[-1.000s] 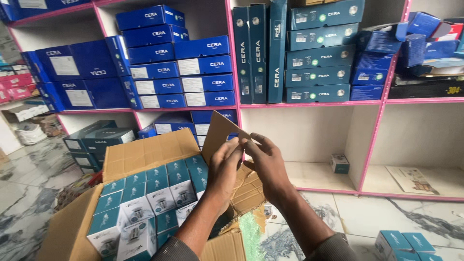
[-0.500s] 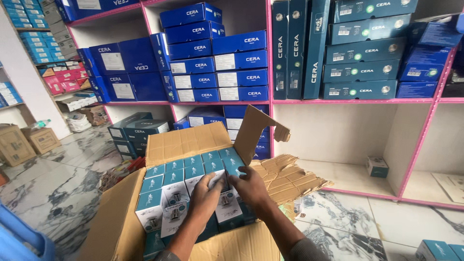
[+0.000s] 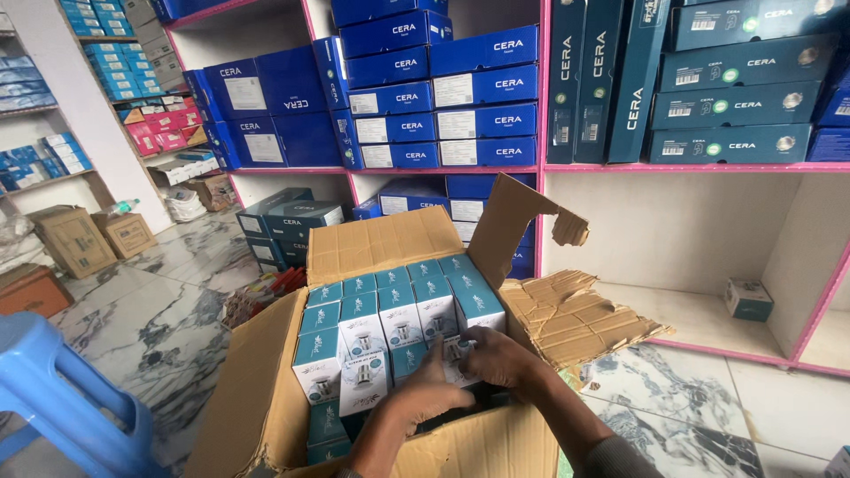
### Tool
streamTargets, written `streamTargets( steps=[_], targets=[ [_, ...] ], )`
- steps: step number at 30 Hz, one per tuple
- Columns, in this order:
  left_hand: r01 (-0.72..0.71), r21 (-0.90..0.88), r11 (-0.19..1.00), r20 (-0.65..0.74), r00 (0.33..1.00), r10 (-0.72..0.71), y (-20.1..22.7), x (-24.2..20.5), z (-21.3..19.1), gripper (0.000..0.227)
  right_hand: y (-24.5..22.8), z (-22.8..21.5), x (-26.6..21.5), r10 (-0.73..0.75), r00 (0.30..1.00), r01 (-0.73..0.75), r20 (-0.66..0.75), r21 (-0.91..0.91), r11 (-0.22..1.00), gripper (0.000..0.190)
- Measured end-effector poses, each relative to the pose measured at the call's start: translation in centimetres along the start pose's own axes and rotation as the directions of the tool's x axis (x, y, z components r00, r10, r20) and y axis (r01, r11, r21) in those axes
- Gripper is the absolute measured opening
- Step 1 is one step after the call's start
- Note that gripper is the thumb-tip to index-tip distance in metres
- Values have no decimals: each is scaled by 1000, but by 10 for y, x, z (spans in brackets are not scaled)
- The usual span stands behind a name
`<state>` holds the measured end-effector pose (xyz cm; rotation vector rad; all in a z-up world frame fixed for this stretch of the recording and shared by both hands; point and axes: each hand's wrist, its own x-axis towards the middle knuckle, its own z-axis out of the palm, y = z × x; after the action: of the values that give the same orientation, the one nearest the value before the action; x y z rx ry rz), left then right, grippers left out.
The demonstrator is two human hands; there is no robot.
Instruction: The person unboxes small items from a larger cardboard box and stacks them on the floor in a warehouse-like environment.
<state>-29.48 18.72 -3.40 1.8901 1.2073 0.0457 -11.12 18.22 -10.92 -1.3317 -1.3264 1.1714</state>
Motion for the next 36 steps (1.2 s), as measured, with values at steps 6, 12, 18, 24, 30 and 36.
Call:
streamTargets(
  steps=[6, 12, 18, 24, 30, 36],
  targets=[
    [67, -178, 982, -101, 991, -86, 19, -34, -10, 109, -95, 35, -48, 227, 951, -257, -209, -131, 957, 66],
    [-114, -391, 913, -216, 976, 29, 17, -36, -12, 73, -107, 33, -54, 260, 933, -285, -250, -71, 956, 80],
    [-105, -408, 907, -403, 912, -76, 12, -33, -17, 53, -147, 48, -75, 376, 842, -359, -388, 119, 926, 56],
    [-94, -446, 890, -382, 919, -95, 12, -32, -16, 36, -138, 48, -71, 303, 874, -326, -381, 4, 945, 55],
    [51, -501, 864, -232, 954, -190, 16, -33, -17, 62, -138, 51, -71, 371, 878, -364, -302, 82, 928, 63],
    [4, -630, 777, -232, 953, -193, 20, -45, -21, 57, -141, 50, -74, 352, 875, -317, -331, 157, 935, 45]
  ],
)
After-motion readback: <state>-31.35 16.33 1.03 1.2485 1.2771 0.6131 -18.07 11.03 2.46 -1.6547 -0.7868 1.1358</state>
